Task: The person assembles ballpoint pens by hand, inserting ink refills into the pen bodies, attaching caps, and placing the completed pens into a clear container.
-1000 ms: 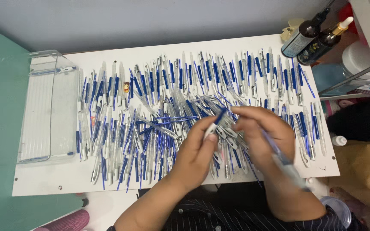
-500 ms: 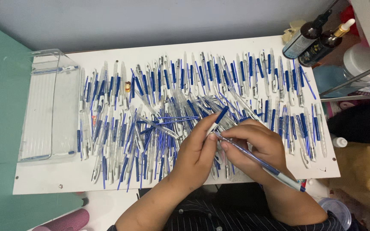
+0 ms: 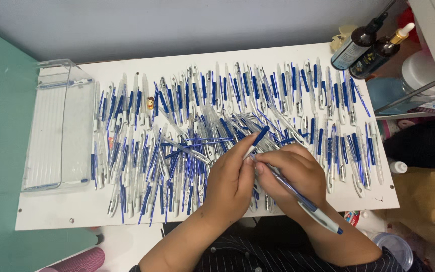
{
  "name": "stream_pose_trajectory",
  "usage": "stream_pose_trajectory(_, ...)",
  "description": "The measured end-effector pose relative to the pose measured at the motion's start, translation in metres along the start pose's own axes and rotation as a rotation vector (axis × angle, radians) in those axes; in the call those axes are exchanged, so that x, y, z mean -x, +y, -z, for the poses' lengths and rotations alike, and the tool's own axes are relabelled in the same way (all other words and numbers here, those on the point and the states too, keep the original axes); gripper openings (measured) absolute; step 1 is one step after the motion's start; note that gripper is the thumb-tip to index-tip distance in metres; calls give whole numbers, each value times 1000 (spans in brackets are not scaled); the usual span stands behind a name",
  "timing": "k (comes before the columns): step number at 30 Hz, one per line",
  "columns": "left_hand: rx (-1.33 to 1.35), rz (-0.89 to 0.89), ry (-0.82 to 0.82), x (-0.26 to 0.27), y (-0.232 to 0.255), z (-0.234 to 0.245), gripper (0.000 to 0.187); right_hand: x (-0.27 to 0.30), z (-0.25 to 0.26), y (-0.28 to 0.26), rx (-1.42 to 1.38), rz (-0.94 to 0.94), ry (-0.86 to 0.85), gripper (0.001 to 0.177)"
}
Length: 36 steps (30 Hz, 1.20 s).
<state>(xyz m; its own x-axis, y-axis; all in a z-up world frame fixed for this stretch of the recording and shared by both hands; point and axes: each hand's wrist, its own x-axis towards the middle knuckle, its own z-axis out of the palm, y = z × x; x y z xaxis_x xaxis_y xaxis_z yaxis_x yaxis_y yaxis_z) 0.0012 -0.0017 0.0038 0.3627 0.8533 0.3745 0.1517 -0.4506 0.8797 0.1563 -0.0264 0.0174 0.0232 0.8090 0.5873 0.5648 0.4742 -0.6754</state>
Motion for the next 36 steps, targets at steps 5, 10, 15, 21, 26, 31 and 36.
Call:
stream_pose_trajectory(5,0,-5,12,3,-6,-3,44,2,-11,-5,14,37,9,13)
stream_pose_trajectory(10,66,-20,73,5,-1,-8,43,5,-16,-14,-47,-33,30,12)
stream_pose_trajectory(15,141,167,137,20,-10,-24,48,19,-28,-15,15,-108,64,20)
stream_pose_trajectory(21,142,206,162,20,-8,-24,49,15,-18,-14,15,-91,0,20)
stream_pose_trajectory(26,267,197,103,16,0,-18,50,15,-8,-15,-31,-117,-65,23)
stream_pose_trajectory(31,263,159,93,8,12,-7,50,16,-5,4,-280,15,21,23)
stream_pose_trajectory(36,148,58,-124,8,8,-5,47,-30,9,-24,-74,-355,-76,26)
